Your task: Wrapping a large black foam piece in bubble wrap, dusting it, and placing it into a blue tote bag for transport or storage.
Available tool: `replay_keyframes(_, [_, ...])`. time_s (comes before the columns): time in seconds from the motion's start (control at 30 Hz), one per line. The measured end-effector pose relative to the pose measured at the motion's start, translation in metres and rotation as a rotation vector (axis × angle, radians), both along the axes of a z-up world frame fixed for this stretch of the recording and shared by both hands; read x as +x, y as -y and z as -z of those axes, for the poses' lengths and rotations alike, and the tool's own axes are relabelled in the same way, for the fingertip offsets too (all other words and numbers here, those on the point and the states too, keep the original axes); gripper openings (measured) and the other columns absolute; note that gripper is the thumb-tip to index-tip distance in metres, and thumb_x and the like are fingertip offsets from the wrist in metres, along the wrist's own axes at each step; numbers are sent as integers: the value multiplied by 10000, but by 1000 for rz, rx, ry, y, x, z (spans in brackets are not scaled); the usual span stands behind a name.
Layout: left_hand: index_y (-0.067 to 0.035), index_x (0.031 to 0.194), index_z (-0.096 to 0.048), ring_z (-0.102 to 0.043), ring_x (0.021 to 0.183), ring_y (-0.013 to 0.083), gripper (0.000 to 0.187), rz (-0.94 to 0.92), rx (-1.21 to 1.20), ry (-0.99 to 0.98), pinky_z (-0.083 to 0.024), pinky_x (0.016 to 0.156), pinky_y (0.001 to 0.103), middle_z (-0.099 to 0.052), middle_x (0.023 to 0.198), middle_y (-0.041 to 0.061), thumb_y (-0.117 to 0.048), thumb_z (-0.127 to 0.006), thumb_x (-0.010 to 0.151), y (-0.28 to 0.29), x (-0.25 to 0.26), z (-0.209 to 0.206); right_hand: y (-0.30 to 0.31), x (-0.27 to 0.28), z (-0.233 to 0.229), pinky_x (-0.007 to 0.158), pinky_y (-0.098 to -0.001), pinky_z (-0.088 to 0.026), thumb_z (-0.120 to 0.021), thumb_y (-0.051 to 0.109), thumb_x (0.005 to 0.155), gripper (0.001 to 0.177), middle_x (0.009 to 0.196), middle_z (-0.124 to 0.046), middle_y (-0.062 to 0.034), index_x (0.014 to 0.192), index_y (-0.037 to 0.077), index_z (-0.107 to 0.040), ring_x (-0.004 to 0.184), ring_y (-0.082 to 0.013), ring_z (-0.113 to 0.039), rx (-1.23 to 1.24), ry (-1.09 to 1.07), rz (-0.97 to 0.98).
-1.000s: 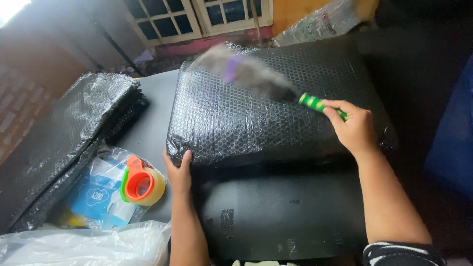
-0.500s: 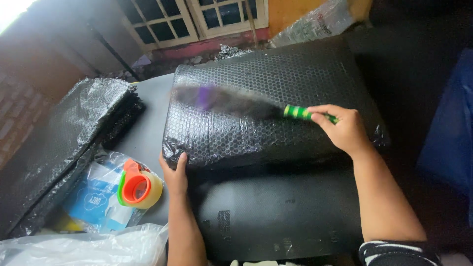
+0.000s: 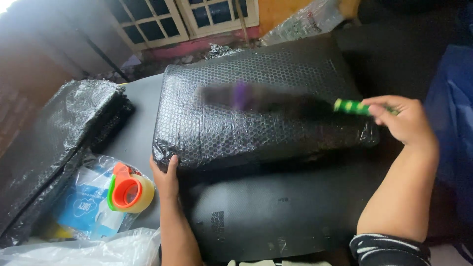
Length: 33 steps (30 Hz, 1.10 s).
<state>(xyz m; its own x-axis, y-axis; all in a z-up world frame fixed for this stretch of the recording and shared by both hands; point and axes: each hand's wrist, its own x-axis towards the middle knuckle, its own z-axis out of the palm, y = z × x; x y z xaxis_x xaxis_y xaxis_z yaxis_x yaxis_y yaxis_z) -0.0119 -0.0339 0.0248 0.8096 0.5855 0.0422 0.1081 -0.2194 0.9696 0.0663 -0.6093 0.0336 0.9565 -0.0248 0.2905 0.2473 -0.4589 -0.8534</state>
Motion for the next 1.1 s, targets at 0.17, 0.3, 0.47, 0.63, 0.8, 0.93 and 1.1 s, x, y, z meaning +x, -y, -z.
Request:
replay_keyframes(0.17, [-112, 1553, -339, -533, 1346, 270, 869, 11, -11, 21, -421, 1111, 409, -521, 1483, 125, -437, -665, 817, 0, -2, -1, -1, 8, 6, 710, -233, -436, -631, 92, 1140, 191, 891, -646, -65, 1302, 63, -726, 711, -84, -522, 78, 124, 265])
replay_keyframes(0.3, [-106, 1544, -354, -529, 1344, 274, 871, 22, 37, 46, -417, 1105, 414, -520, 1474, 125, -465, -669, 816, -4, 0, 5, 13, 3, 14, 648, -195, -380, -622, 113, 1128, 167, 892, -631, -63, 1260, 48, -701, 679, -87, -494, 243, 118, 68])
replay_keyframes(0.47, [-106, 1551, -349, -512, 1360, 275, 877, 12, 76, 15, -399, 1119, 418, -497, 1499, 124, -474, -665, 820, -7, 1, 7, 10, -8, 3, 600, -224, -363, -644, 52, 1018, 186, 766, -619, -84, 1176, 14, -736, 627, -121, -475, 184, -10, -139])
replay_keyframes(0.63, [-115, 1550, -354, -505, 1368, 284, 889, 8, 90, 9, -392, 1126, 434, -506, 1498, 124, -506, -654, 809, -3, -1, 2, -6, 4, -4, 555, -224, -303, -592, 132, 1130, 190, 735, -543, -31, 1265, 134, -726, 640, -68, -450, 86, 21, 242])
replay_keyframes(0.8, [-130, 1554, -349, -523, 1353, 280, 898, 8, 57, 1, -408, 1111, 421, -516, 1492, 121, -504, -662, 801, -3, -1, 1, 0, 8, 7, 632, -200, -375, -585, 104, 1147, 195, 830, -594, -45, 1290, 41, -702, 660, -77, -488, 208, 113, 151])
replay_keyframes(0.93, [-117, 1546, -354, -533, 1342, 289, 891, 14, 75, 5, -414, 1108, 423, -529, 1478, 132, -504, -663, 805, -6, 0, 5, 8, 0, 11, 580, -197, -362, -609, 153, 1075, 218, 841, -640, -84, 1210, 19, -715, 622, -112, -479, 259, -15, -155])
replay_keyframes(1.1, [-128, 1562, -334, -517, 1365, 279, 898, 5, 62, -25, -403, 1116, 420, -511, 1503, 121, -501, -657, 810, -3, -3, 0, 4, 1, 6, 597, -210, -374, -610, 89, 1080, 181, 790, -609, -65, 1206, 55, -735, 628, -99, -476, 176, -66, -46])
